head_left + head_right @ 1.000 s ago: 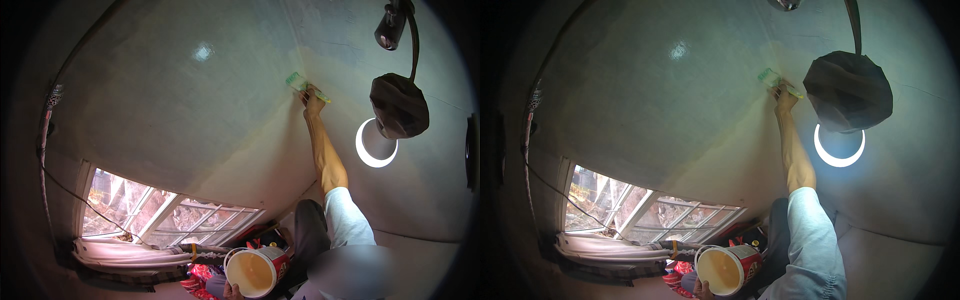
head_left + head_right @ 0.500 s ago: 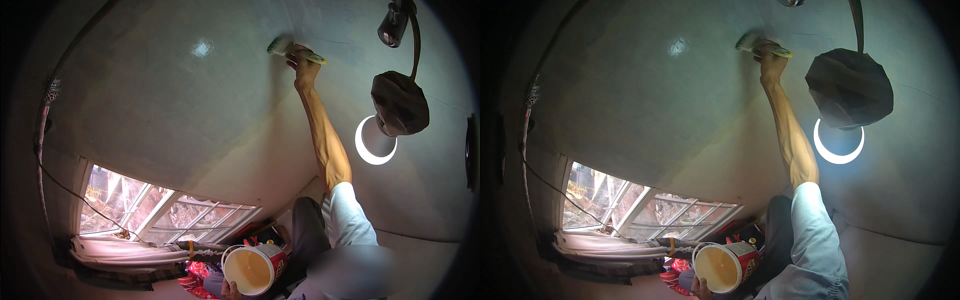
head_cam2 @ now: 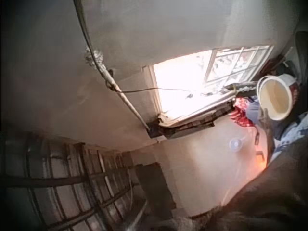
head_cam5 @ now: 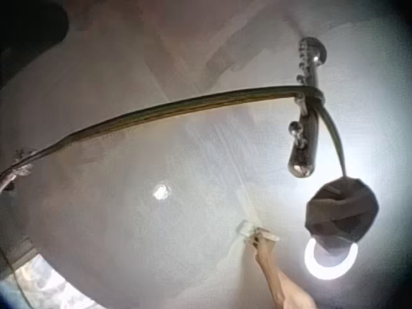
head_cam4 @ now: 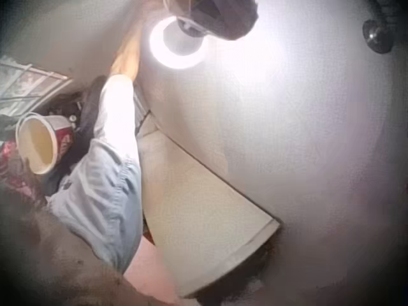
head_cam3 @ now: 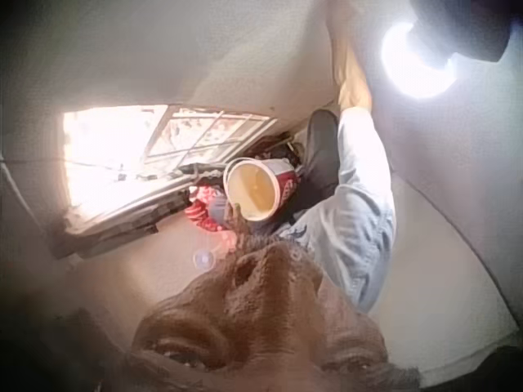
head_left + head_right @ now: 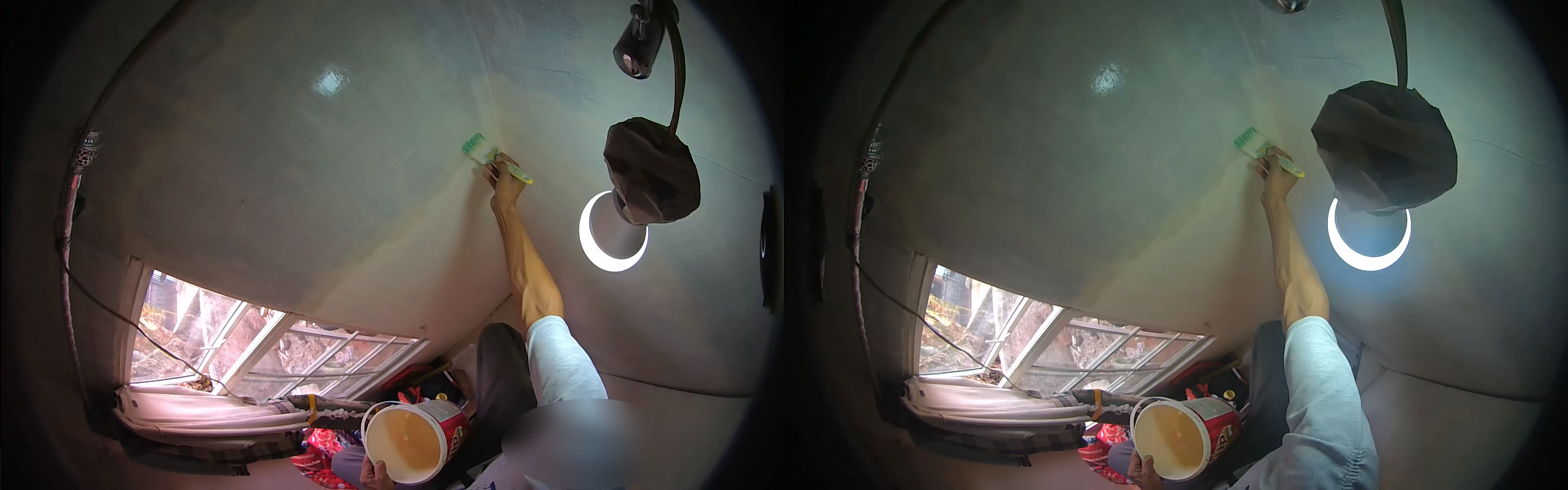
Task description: The person sits on the floor and paints the ceiling using a paintbrush and a bucket of yellow paint. They repeatedly dip the brush into the bucket and apply paint to the ceiling surface.
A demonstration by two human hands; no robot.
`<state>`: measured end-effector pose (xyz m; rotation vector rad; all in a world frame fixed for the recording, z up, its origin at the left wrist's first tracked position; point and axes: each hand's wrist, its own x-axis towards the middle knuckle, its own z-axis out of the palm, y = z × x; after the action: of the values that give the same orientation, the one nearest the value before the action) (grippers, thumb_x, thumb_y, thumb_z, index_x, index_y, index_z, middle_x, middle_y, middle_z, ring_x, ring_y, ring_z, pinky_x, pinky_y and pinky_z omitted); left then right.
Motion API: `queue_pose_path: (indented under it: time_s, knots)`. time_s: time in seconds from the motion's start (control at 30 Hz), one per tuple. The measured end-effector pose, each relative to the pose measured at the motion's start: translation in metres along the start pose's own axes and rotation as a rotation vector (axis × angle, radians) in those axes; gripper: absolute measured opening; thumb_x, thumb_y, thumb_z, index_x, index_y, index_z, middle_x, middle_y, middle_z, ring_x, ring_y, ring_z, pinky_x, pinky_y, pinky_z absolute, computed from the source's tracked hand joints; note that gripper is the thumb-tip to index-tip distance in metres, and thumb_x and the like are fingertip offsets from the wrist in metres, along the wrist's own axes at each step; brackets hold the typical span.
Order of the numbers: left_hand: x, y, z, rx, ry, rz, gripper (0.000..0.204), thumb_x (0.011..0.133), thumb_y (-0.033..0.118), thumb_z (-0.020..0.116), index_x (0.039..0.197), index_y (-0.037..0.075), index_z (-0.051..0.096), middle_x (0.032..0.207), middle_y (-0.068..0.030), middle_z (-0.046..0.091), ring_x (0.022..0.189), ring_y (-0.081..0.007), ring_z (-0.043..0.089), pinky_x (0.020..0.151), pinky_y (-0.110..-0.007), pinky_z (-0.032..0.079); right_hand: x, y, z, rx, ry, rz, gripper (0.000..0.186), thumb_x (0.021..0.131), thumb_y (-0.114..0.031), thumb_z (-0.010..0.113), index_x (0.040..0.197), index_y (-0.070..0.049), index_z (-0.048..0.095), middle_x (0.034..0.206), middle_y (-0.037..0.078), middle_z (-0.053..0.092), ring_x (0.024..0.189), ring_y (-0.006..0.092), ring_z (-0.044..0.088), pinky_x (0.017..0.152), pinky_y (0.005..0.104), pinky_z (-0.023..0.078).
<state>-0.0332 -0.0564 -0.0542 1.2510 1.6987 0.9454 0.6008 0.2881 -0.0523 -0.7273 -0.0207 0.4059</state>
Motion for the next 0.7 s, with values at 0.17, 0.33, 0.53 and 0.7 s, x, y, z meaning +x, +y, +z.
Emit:
queue_pose_path:
  time_s: [0.17,0.33,0.53,0.7]
  knots:
    - [0.002,-0.001,-0.001,-0.012,-0.023,0.060,0.036,0.095,0.015,0.059,0.127,-0.003,0.060,0.110,-0.0094,0.065,0.094,-0.0189,0.058,0.082,-0.031,0.047,0.000,-0.014,0.020,-0.203,0.032,-0.196,0.021,0.090,-0.011,0.062,0.108,-0.002,0.065,0.098,0.011,0.067,0.079,0.0192,0.067,0.060,0.0314,0.056]
    - [0.001,0.002,-0.002,-0.017,-0.035,0.055,0.036,0.096,0.014,0.057,0.128,-0.003,0.059,0.112,-0.0100,0.065,0.095,-0.0193,0.058,0.083,-0.031,0.048,-0.005,-0.071,0.095,-0.215,-0.090,-0.299,0.020,0.089,-0.010,0.065,0.106,0.001,0.066,0.096,0.013,0.068,0.081,0.0232,0.070,0.064,0.0329,0.058]
    - [-0.003,0.000,0.000,-0.013,-0.033,0.007,0.038,0.097,0.014,0.055,0.130,-0.004,0.057,0.114,-0.0117,0.065,0.097,-0.0206,0.059,0.084,-0.032,0.049,0.009,-0.100,0.098,0.140,-0.265,-0.183,0.031,0.090,-0.015,0.067,0.116,0.001,0.061,0.105,0.014,0.066,0.086,0.0235,0.070,0.069,0.0321,0.058]
    - [-0.001,0.005,0.002,0.040,-0.024,-0.011,0.038,0.097,0.015,0.056,0.130,-0.003,0.057,0.114,-0.0124,0.065,0.097,-0.0214,0.060,0.084,-0.033,0.049,0.029,-0.041,0.031,0.146,-0.124,-0.013,0.032,0.092,-0.017,0.066,0.121,-0.003,0.060,0.110,0.012,0.066,0.092,0.0222,0.069,0.073,0.0324,0.058]
